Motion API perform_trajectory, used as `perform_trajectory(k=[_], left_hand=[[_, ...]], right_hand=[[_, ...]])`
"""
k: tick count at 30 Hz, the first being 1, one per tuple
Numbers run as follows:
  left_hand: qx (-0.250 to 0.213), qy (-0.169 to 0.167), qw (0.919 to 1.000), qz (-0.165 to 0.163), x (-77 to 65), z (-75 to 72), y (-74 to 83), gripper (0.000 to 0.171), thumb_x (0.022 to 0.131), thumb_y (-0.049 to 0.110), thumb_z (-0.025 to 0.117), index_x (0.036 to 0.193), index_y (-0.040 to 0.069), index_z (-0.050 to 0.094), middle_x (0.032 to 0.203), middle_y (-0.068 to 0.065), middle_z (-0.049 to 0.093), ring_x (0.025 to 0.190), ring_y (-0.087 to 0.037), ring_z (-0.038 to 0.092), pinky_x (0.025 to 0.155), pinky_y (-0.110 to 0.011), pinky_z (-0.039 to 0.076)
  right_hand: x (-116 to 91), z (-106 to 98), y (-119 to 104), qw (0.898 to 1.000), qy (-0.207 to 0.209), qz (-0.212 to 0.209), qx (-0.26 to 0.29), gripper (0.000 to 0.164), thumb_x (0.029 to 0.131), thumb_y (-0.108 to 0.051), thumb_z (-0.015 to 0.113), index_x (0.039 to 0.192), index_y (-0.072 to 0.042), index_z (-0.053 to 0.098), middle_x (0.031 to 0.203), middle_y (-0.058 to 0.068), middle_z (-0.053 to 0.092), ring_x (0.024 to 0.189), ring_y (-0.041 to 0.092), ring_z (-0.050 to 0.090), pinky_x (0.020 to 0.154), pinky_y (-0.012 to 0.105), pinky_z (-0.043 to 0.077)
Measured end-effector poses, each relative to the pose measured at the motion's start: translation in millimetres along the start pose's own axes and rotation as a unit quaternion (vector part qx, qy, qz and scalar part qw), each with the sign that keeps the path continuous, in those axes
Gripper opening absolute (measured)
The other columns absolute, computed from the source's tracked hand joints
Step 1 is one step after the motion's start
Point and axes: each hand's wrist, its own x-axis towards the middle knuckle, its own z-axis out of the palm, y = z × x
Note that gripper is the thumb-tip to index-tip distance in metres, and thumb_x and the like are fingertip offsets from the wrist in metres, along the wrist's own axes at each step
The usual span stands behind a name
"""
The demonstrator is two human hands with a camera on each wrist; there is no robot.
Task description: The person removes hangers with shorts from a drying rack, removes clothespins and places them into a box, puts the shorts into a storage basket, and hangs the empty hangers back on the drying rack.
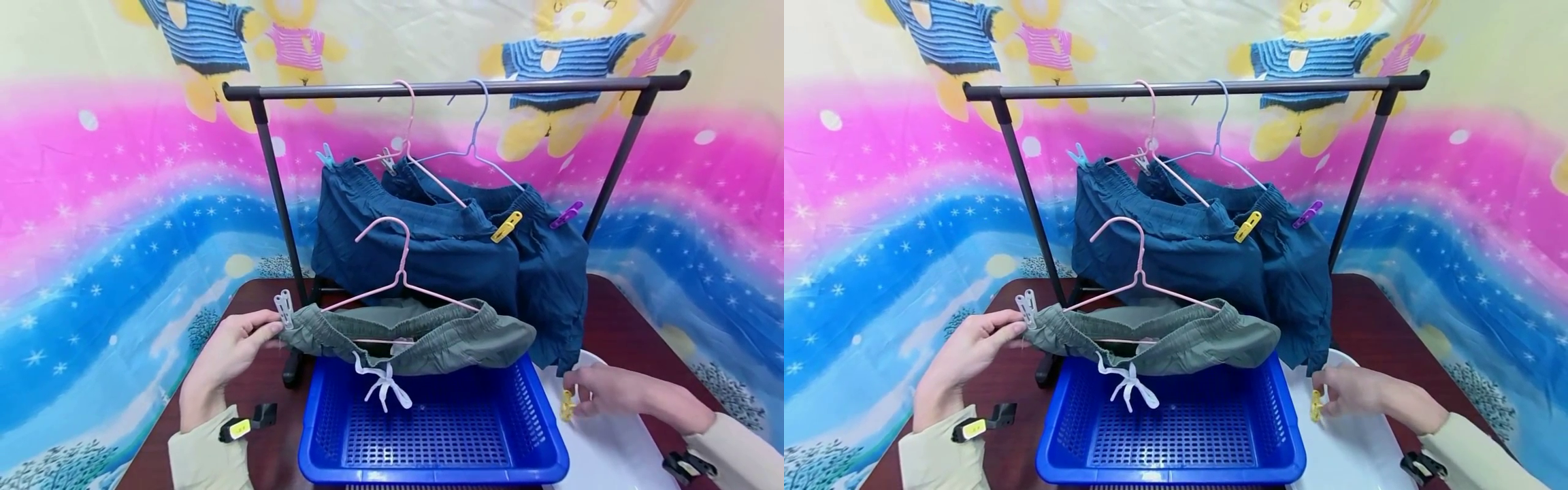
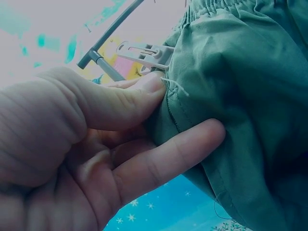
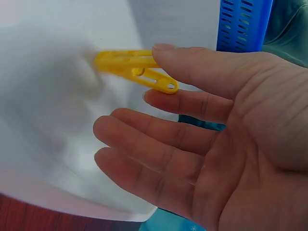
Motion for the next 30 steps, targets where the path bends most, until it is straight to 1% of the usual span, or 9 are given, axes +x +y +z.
perform_trajectory(k=[3,6,11,13,18,21,24,27,30], left_hand=[[-0.006,-0.005,1.0,-0.005,-0.2,0.2,0.4,0.019,0.101,0.02,0.056,0.108,0.014,0.073,0.099,-0.003,0.076,0.08,0.0,0.072,0.074,-0.019,0.048],[-0.012,-0.013,0.9998,-0.011,-0.7,-0.2,1.0,0.02,0.101,0.022,0.055,0.109,0.015,0.072,0.099,-0.002,0.076,0.081,-0.002,0.072,0.079,-0.019,0.049],[-0.01,-0.013,0.9998,-0.013,-1.6,-0.7,1.1,0.02,0.101,0.022,0.055,0.109,0.015,0.072,0.099,-0.002,0.076,0.081,-0.002,0.073,0.079,-0.02,0.05],[-0.011,-0.013,0.9997,-0.014,-1.5,-0.6,1.4,0.02,0.101,0.022,0.055,0.109,0.015,0.072,0.1,-0.002,0.075,0.082,-0.005,0.073,0.08,-0.021,0.05],[-0.018,-0.014,0.9996,-0.016,-2.6,-2.0,4.6,0.02,0.101,0.022,0.056,0.111,0.015,0.072,0.102,-0.002,0.075,0.083,-0.008,0.074,0.083,-0.022,0.051],[-0.016,-0.011,0.9997,-0.017,-2.8,-2.4,5.2,0.02,0.101,0.022,0.056,0.111,0.015,0.072,0.102,-0.002,0.075,0.082,-0.005,0.073,0.083,-0.021,0.051],[-0.014,-0.008,0.9997,-0.019,-3.0,-2.5,6.2,0.021,0.101,0.022,0.056,0.112,0.015,0.072,0.102,-0.002,0.075,0.082,-0.005,0.073,0.083,-0.021,0.051],[-0.014,-0.006,0.9997,-0.02,-3.2,-2.8,7.7,0.022,0.101,0.023,0.056,0.113,0.014,0.072,0.104,-0.003,0.075,0.082,-0.005,0.073,0.083,-0.02,0.051],[-0.017,-0.004,0.9997,-0.018,-3.3,-2.7,8.9,0.022,0.101,0.023,0.056,0.113,0.014,0.072,0.105,-0.004,0.075,0.082,-0.006,0.074,0.083,-0.02,0.051]], right_hand=[[-1.7,-0.6,-1.8,1.0,0.0,0.0,0.001,0.024,0.085,-0.027,0.076,0.103,-0.017,0.064,0.083,-0.006,0.065,0.073,0.009,0.057,0.064,0.023,0.051],[-4.9,-3.6,-5.3,1.0,0.001,-0.011,-0.001,0.024,0.086,-0.028,0.075,0.104,-0.017,0.064,0.084,-0.006,0.065,0.072,0.007,0.058,0.063,0.023,0.051],[-13.4,-12.9,-13.7,1.0,0.006,-0.029,-0.003,0.024,0.088,-0.031,0.073,0.104,-0.015,0.064,0.088,-0.005,0.068,0.074,0.006,0.06,0.063,0.024,0.051],[-17.2,-17.5,-17.2,0.999,0.01,-0.034,-0.005,0.024,0.089,-0.034,0.071,0.104,-0.016,0.064,0.09,-0.005,0.068,0.074,0.005,0.061,0.063,0.023,0.052],[-28.1,-32.0,-30.6,0.997,0.032,-0.076,-0.014,0.023,0.093,-0.04,0.065,0.106,-0.022,0.065,0.094,-0.008,0.07,0.078,0.0,0.062,0.063,0.022,0.052],[-35.5,-42.9,-43.1,0.99,0.052,-0.126,-0.021,0.017,0.097,-0.037,0.06,0.107,-0.024,0.064,0.093,-0.014,0.068,0.078,-0.004,0.06,0.062,0.022,0.051],[-43.5,-53.8,-59.1,0.98,0.092,-0.168,-0.046,0.014,0.099,-0.034,0.057,0.108,-0.025,0.063,0.094,-0.018,0.066,0.079,-0.006,0.059,0.061,0.022,0.05],[-51.3,-62.0,-78.5,0.969,0.146,-0.181,-0.08,0.017,0.099,-0.035,0.058,0.112,-0.025,0.064,0.099,-0.018,0.066,0.083,-0.007,0.06,0.064,0.021,0.052],[-57.2,-67.0,-97.5,0.955,0.194,-0.196,-0.105,0.018,0.097,-0.035,0.06,0.114,-0.027,0.064,0.101,-0.018,0.066,0.084,-0.007,0.06,0.067,0.02,0.054]])
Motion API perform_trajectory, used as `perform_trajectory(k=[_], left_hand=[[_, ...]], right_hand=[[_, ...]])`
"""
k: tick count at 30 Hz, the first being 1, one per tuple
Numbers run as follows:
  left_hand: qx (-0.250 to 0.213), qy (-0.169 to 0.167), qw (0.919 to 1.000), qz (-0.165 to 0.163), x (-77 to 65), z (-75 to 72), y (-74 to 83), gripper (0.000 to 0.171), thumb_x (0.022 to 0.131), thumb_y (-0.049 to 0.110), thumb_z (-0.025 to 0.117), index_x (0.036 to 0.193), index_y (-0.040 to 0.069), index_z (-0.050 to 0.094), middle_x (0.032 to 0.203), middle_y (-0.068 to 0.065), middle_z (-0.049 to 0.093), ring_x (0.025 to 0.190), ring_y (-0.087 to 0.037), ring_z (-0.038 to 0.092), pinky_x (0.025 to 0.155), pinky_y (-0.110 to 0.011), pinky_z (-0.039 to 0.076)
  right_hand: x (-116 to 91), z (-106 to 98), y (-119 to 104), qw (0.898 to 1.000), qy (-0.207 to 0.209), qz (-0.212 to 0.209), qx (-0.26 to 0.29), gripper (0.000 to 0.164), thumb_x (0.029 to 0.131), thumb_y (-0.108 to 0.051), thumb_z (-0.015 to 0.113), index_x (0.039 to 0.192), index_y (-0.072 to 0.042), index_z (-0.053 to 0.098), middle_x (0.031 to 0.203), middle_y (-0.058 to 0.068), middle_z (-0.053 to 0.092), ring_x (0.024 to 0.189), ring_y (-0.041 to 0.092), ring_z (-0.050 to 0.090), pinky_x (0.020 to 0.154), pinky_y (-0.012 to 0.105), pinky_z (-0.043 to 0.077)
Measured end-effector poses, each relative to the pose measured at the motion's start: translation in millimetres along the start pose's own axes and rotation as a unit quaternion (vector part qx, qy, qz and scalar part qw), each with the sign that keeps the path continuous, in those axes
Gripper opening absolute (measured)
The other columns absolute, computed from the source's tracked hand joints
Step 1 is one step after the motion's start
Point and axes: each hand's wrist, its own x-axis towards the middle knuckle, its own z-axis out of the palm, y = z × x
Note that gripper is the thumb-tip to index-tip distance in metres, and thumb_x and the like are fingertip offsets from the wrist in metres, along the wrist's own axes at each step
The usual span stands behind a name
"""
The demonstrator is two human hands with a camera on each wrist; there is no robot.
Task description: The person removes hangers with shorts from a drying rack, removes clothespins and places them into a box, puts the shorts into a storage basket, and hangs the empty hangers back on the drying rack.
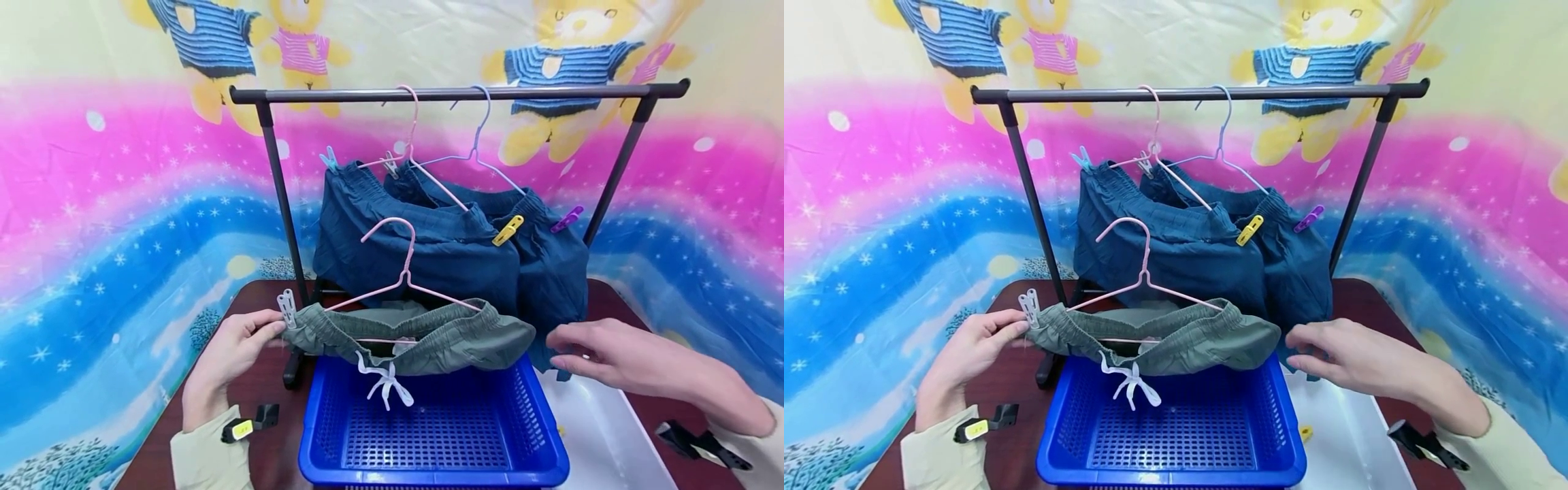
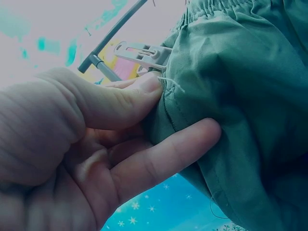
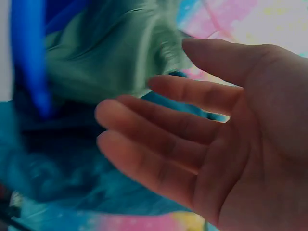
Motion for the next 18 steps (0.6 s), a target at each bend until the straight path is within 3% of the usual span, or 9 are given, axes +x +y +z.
perform_trajectory(k=[8,18], left_hand=[[-0.01,-0.001,0.9999,-0.003,0.9,1.5,0.3,0.023,0.101,0.021,0.057,0.114,0.011,0.072,0.106,-0.006,0.075,0.083,-0.01,0.074,0.082,-0.02,0.05],[-0.008,0.005,1.0,0.0,2.0,2.9,-1.3,0.022,0.101,0.021,0.057,0.113,0.011,0.072,0.101,-0.006,0.075,0.081,-0.006,0.074,0.079,-0.019,0.05]], right_hand=[[20.7,-7.9,-36.3,0.99,0.104,-0.1,-0.008,0.025,0.094,-0.014,0.067,0.112,-0.03,0.063,0.095,-0.022,0.063,0.078,-0.007,0.058,0.064,0.015,0.05],[58.0,-11.7,-68.4,0.981,0.142,-0.13,0.022,0.028,0.094,-0.01,0.065,0.117,-0.025,0.064,0.096,-0.018,0.067,0.079,-0.006,0.058,0.065,0.017,0.051]])
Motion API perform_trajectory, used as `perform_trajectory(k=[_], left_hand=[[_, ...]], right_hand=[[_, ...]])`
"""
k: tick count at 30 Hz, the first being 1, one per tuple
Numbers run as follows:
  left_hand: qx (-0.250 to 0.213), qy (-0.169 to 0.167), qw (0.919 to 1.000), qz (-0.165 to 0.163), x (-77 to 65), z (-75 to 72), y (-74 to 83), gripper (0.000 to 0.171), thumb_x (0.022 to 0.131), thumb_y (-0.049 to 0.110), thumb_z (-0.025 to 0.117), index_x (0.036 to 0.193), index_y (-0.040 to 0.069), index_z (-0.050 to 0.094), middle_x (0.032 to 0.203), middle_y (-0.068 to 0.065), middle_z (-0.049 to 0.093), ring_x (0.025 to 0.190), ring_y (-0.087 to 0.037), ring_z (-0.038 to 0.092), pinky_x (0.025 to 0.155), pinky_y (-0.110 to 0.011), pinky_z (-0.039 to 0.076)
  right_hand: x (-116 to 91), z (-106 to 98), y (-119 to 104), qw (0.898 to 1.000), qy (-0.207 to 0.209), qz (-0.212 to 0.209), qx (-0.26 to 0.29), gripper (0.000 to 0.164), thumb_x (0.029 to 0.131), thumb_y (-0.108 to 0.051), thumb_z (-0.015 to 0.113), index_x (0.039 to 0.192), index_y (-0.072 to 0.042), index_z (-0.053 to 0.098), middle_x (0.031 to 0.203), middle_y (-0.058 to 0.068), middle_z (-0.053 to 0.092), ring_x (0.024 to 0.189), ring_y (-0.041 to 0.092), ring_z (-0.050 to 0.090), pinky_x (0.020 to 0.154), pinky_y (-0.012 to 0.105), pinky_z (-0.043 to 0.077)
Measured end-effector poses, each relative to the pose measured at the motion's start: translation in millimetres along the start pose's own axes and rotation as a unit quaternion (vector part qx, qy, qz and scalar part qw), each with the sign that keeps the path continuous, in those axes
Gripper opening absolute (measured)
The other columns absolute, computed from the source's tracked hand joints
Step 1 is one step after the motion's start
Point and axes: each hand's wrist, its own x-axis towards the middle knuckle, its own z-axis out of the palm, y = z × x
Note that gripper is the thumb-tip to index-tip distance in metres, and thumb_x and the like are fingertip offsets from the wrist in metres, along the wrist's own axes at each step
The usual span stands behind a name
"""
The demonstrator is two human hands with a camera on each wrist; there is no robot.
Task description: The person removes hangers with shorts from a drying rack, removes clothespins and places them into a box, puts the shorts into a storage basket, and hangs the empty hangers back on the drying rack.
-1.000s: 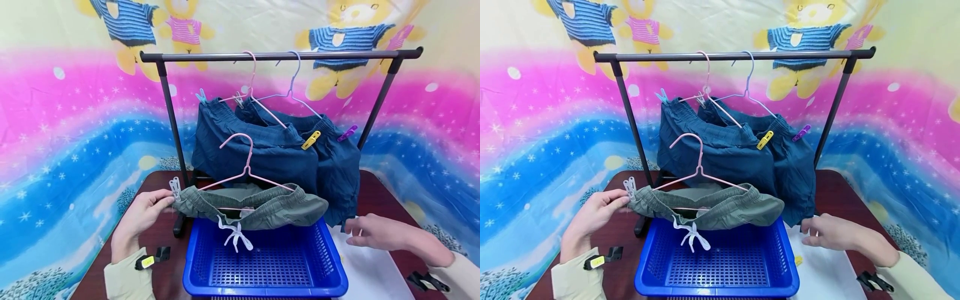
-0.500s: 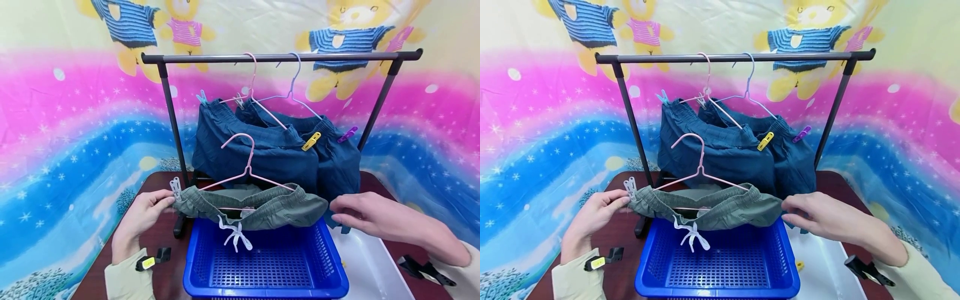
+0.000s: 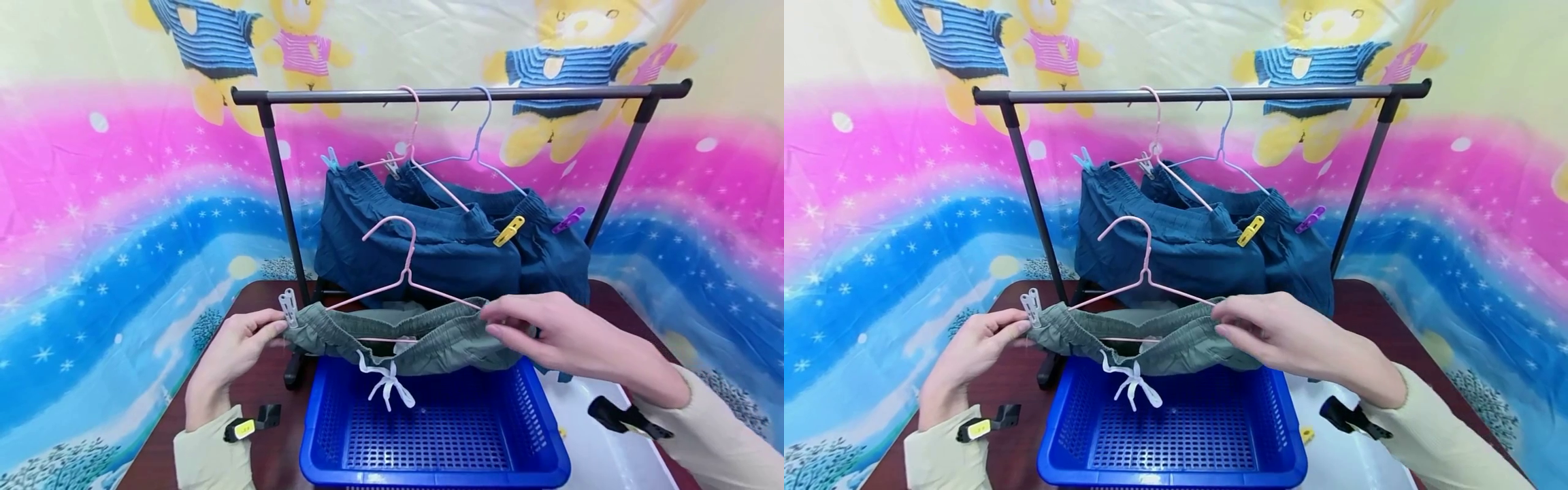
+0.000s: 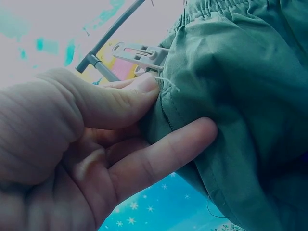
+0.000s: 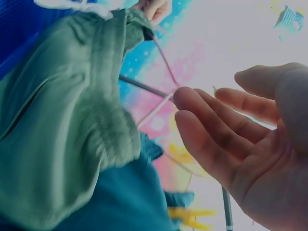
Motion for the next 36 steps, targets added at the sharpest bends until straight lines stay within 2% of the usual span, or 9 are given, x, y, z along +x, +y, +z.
perform_trajectory(k=[9,14,21,27,36], left_hand=[[-0.001,0.0,1.0,-0.008,0.2,1.2,1.1,0.023,0.101,0.021,0.057,0.114,0.01,0.072,0.102,-0.007,0.075,0.081,-0.004,0.073,0.078,-0.02,0.049],[0.0,0.001,1.0,-0.008,0.7,1.5,1.4,0.023,0.1,0.021,0.057,0.114,0.01,0.071,0.103,-0.007,0.075,0.08,-0.003,0.073,0.08,-0.02,0.05],[0.001,0.003,0.9999,-0.011,1.7,2.2,0.8,0.023,0.101,0.02,0.057,0.114,0.01,0.071,0.103,-0.008,0.075,0.08,-0.005,0.074,0.076,-0.02,0.049],[-0.001,0.001,1.0,-0.007,2.0,2.8,0.9,0.023,0.1,0.019,0.057,0.114,0.008,0.071,0.105,-0.009,0.075,0.08,-0.005,0.073,0.078,-0.019,0.05],[-0.007,0.001,1.0,-0.002,3.2,4.4,1.0,0.023,0.1,0.02,0.057,0.116,0.009,0.071,0.107,-0.008,0.074,0.081,-0.004,0.073,0.08,-0.018,0.05]], right_hand=[[43.2,23.1,-7.8,0.996,0.015,-0.057,0.064,0.025,0.096,-0.01,0.062,0.119,-0.021,0.064,0.09,-0.015,0.065,0.072,-0.003,0.054,0.063,0.018,0.049],[63.4,36.5,-17.2,0.994,0.019,-0.068,0.078,0.021,0.097,-0.012,0.061,0.117,-0.017,0.065,0.094,-0.009,0.068,0.074,-0.002,0.058,0.066,0.018,0.051],[87.4,53.4,-27.0,0.992,0.029,-0.071,0.103,0.018,0.097,-0.014,0.06,0.115,-0.015,0.065,0.09,-0.008,0.067,0.071,0.0,0.057,0.064,0.02,0.051],[109.1,65.4,-34.8,0.991,0.047,-0.077,0.103,0.019,0.098,-0.014,0.059,0.116,-0.013,0.066,0.096,-0.006,0.067,0.071,-0.001,0.056,0.064,0.018,0.049],[137.2,82.4,-38.6,0.99,0.052,-0.041,0.124,0.017,0.099,-0.016,0.057,0.113,-0.014,0.066,0.097,-0.006,0.067,0.067,0.002,0.059,0.066,0.018,0.05]])
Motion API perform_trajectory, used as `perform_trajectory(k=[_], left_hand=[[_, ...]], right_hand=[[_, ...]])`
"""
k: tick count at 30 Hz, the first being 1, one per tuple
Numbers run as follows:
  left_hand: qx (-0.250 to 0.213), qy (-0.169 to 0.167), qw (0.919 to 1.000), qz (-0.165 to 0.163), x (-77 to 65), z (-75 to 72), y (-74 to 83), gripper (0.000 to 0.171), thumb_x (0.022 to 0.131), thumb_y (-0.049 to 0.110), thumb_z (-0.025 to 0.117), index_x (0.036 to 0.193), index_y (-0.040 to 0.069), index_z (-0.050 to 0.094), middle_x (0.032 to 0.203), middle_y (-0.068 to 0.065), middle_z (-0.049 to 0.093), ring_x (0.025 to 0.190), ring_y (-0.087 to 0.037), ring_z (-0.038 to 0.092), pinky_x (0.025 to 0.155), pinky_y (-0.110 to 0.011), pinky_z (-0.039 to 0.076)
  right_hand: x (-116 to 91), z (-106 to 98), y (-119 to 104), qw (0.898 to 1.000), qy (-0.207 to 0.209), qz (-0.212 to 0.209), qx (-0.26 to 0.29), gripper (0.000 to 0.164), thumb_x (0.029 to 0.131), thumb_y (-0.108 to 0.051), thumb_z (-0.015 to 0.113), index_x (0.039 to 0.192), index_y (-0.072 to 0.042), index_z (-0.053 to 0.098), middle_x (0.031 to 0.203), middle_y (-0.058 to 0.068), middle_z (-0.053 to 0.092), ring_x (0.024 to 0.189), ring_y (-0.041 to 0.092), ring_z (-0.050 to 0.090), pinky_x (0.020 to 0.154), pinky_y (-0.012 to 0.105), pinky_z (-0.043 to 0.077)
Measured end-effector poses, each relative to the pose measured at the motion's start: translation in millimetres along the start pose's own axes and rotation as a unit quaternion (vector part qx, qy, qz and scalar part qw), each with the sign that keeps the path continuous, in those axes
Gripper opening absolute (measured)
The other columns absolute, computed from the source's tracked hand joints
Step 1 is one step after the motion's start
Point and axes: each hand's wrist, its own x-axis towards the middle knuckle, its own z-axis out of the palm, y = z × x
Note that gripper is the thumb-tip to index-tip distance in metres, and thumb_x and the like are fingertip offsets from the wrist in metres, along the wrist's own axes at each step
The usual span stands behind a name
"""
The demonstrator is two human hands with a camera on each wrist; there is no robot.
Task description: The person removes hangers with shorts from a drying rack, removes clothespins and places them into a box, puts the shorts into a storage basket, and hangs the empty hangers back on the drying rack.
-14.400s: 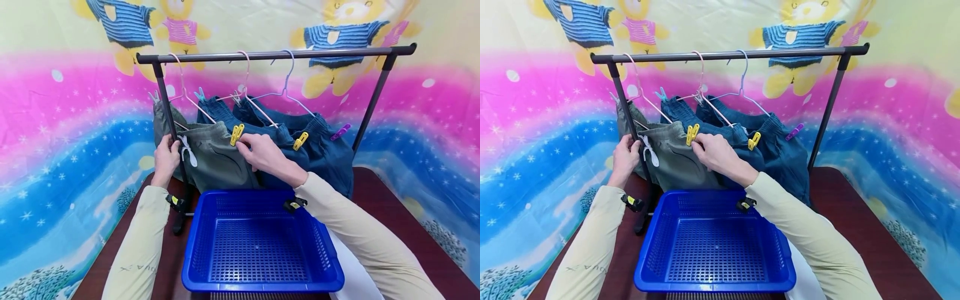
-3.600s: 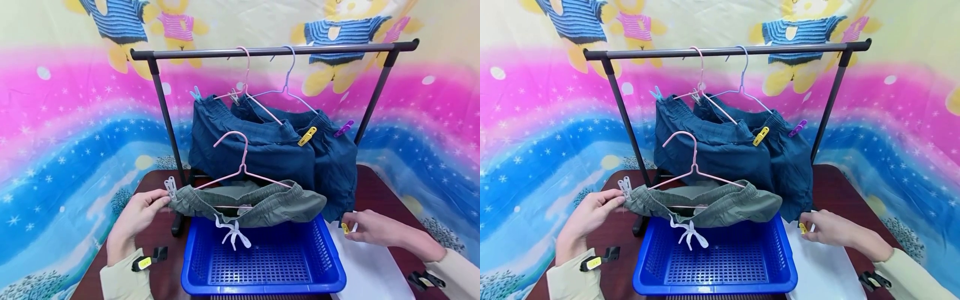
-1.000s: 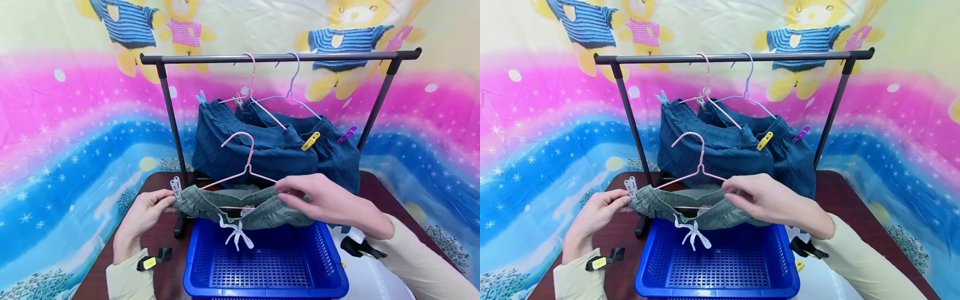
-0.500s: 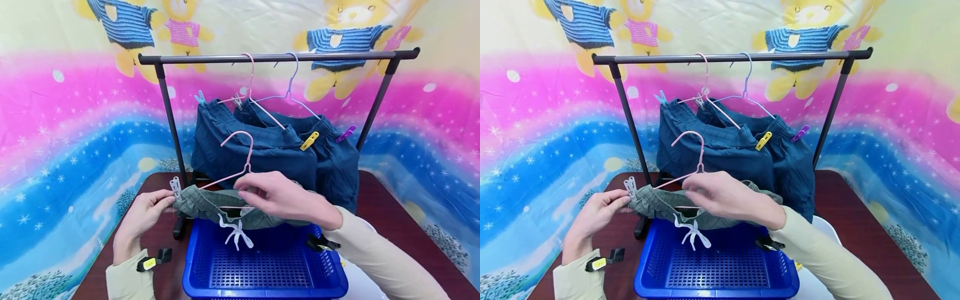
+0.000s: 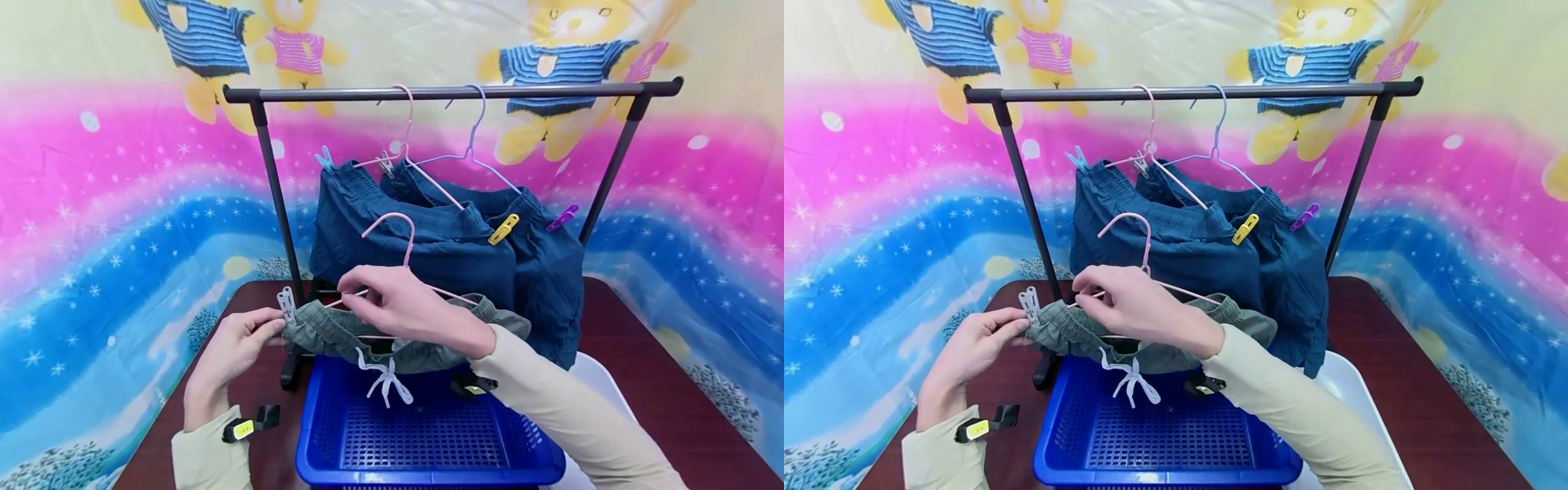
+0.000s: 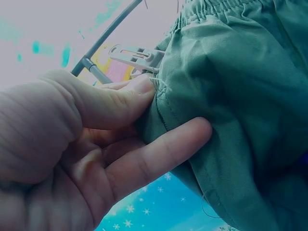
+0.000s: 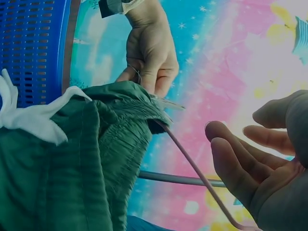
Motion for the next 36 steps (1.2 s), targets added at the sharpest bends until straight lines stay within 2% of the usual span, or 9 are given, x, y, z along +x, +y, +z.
perform_trajectory(k=[7,12,20,25,31,36], left_hand=[[0.003,0.0,1.0,-0.001,0.6,-0.1,1.7,0.024,0.1,0.022,0.057,0.116,0.011,0.071,0.107,-0.007,0.074,0.081,-0.003,0.073,0.084,-0.018,0.051],[0.001,0.004,1.0,0.009,0.8,0.9,0.2,0.022,0.101,0.022,0.057,0.113,0.012,0.072,0.103,-0.006,0.075,0.08,-0.004,0.073,0.082,-0.016,0.05],[0.008,0.001,0.9999,0.012,2.9,3.4,-2.7,0.024,0.101,0.022,0.056,0.115,0.011,0.071,0.105,-0.007,0.074,0.081,-0.003,0.073,0.081,-0.016,0.05],[0.013,0.0,0.9998,0.014,3.7,4.3,-2.4,0.024,0.101,0.021,0.055,0.116,0.011,0.071,0.105,-0.006,0.074,0.081,-0.003,0.073,0.081,-0.016,0.05],[0.016,-0.003,0.9996,0.022,5.0,5.8,-0.7,0.024,0.101,0.02,0.056,0.116,0.01,0.071,0.106,-0.006,0.074,0.081,-0.002,0.073,0.082,-0.015,0.05],[0.009,-0.003,0.9997,0.022,5.2,7.4,-0.3,0.024,0.101,0.02,0.056,0.117,0.011,0.071,0.102,-0.005,0.075,0.082,-0.003,0.073,0.081,-0.015,0.05]], right_hand=[[12.8,13.7,-1.0,1.0,-0.002,0.012,0.002,0.017,0.099,-0.017,0.058,0.113,-0.014,0.066,0.097,-0.005,0.068,0.062,0.0,0.058,0.062,0.017,0.049],[21.3,23.9,-3.2,1.0,-0.006,0.021,-0.006,0.019,0.099,-0.018,0.058,0.115,-0.014,0.066,0.096,-0.005,0.068,0.061,0.003,0.058,0.064,0.016,0.048],[34.7,43.9,-1.3,0.997,-0.019,0.074,0.03,0.022,0.099,-0.019,0.058,0.119,-0.012,0.064,0.108,0.0,0.069,0.059,0.0,0.061,0.062,0.014,0.051],[42.0,53.3,-0.7,0.995,-0.026,0.09,0.035,0.025,0.099,-0.02,0.059,0.121,-0.011,0.063,0.111,0.002,0.07,0.054,-0.002,0.058,0.06,0.014,0.05],[48.2,60.7,-3.9,0.991,-0.045,0.125,0.027,0.029,0.1,-0.023,0.058,0.127,-0.015,0.06,0.118,0.001,0.067,0.048,0.0,0.058,0.054,0.014,0.049],[51.5,67.0,-6.3,0.986,-0.073,0.147,0.008,0.034,0.1,-0.026,0.056,0.133,-0.016,0.056,0.097,-0.001,0.07,0.044,0.002,0.058,0.049,0.016,0.048]])
